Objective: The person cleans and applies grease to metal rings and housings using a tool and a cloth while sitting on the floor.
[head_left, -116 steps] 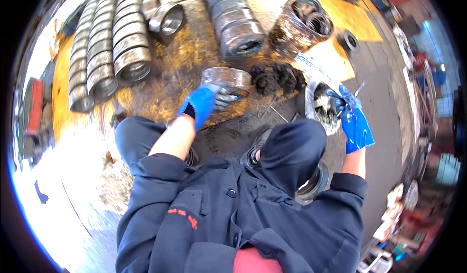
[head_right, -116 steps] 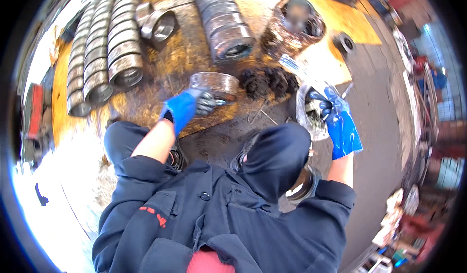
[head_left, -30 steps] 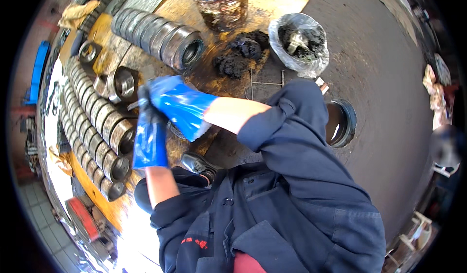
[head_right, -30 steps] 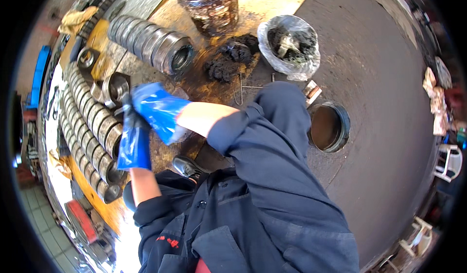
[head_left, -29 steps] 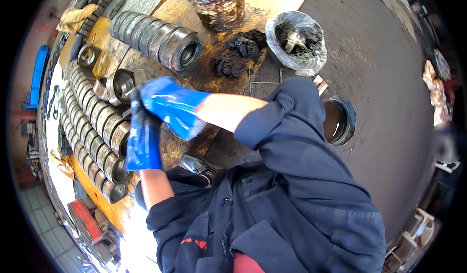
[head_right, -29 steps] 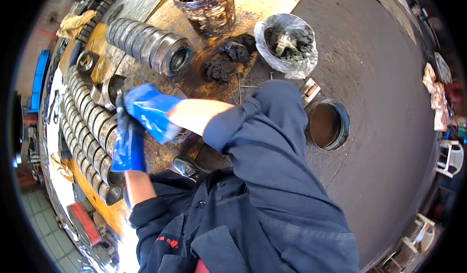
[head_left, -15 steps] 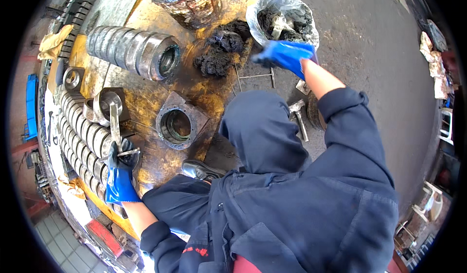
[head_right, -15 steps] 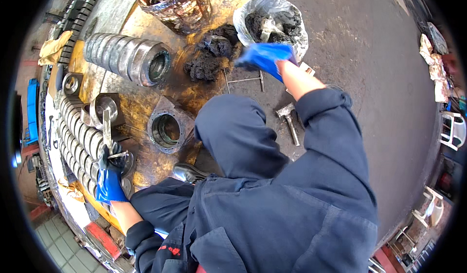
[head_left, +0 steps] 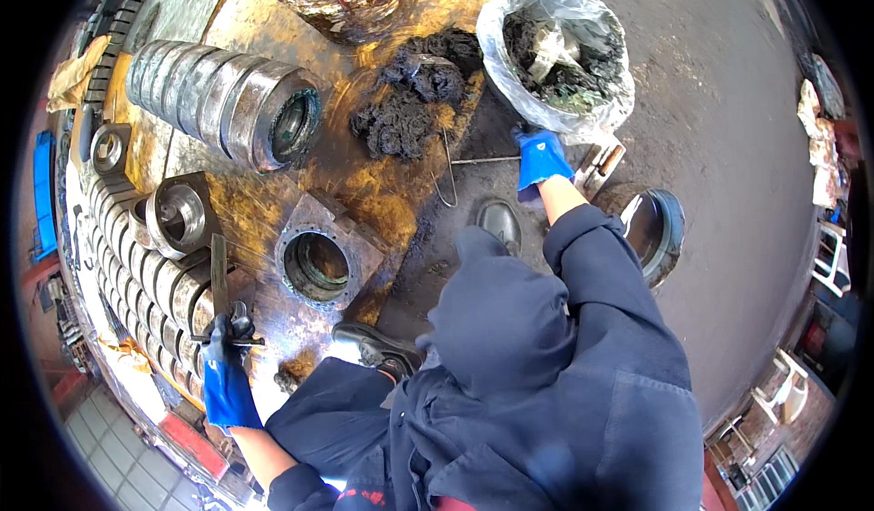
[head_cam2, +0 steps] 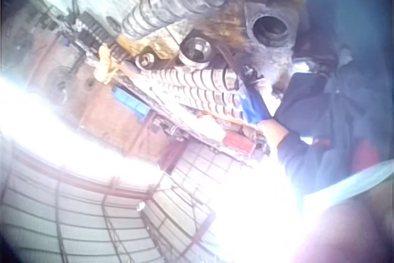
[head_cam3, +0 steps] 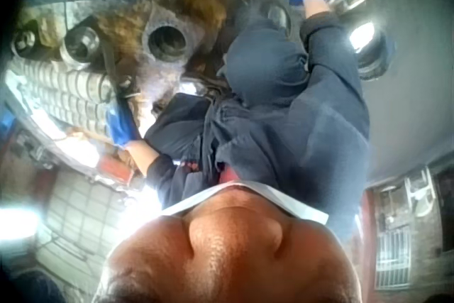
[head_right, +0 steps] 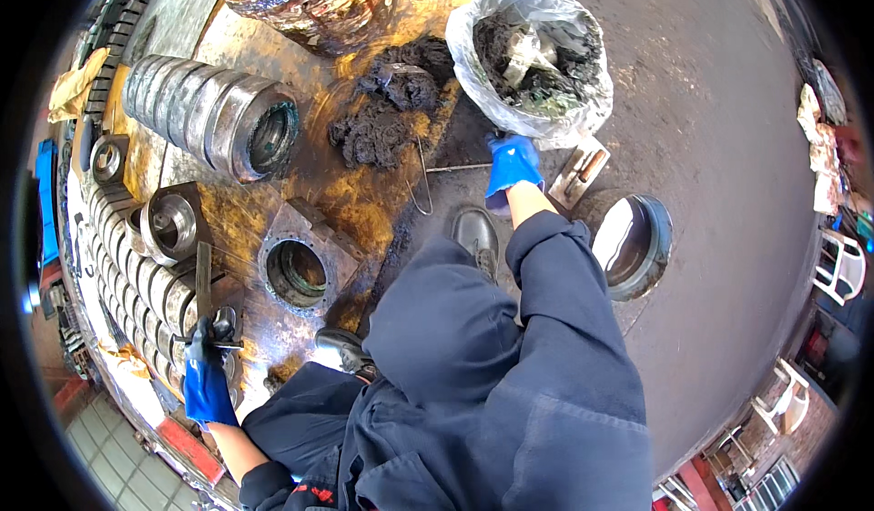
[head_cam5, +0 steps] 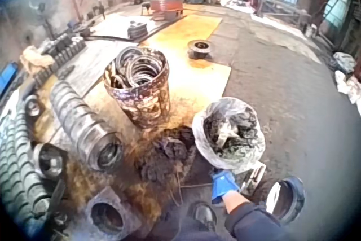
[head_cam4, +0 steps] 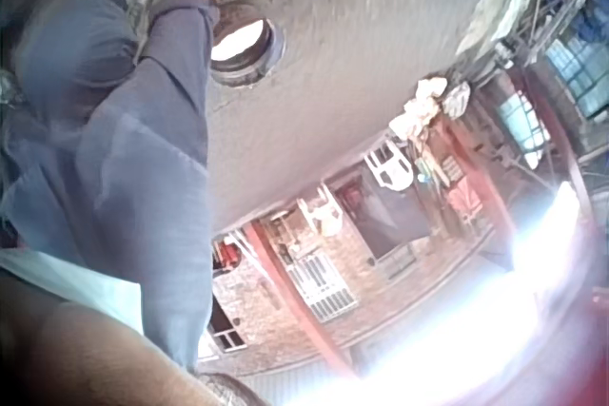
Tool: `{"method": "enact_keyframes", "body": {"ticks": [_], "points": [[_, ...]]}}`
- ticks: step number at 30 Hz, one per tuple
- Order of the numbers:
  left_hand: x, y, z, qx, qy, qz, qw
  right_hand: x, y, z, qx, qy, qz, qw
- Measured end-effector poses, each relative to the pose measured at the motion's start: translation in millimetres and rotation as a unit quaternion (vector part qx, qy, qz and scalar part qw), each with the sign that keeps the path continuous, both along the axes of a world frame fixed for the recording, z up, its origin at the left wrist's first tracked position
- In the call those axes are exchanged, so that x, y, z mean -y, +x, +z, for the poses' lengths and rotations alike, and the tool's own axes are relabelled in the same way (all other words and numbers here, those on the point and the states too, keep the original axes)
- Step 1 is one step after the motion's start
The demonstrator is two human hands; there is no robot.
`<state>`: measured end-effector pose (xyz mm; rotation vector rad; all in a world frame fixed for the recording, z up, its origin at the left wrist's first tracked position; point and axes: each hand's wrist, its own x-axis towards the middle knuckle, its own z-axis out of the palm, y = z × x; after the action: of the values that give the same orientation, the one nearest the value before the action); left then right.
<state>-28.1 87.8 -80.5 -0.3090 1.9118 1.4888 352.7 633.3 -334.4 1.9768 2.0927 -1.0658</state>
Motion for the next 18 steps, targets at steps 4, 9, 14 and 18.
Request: {"method": "enact_keyframes", "body": {"ticks": [4,9,14,18], "points": [[0.1,-3.8,-1.7,0.000,-0.012,-0.019,1.000,-13.1,-20.5,-32.0,0.167,0.056,0.078,0.981],[6.6,-9.5,-10.6,-0.001,-0.023,-0.034,0.999,-16.8,-21.1,-30.2,0.150,0.069,0.054,0.985],[16.1,-17.6,-5.6,-0.004,-0.009,-0.071,0.997,-15.0,9.1,-61.4,0.034,0.134,0.187,0.973],[-0.9,-13.1,-5.4,-0.022,-0.023,-0.059,0.998,-16.1,-2.4,-37.3,0.078,0.085,0.123,0.986]]}}
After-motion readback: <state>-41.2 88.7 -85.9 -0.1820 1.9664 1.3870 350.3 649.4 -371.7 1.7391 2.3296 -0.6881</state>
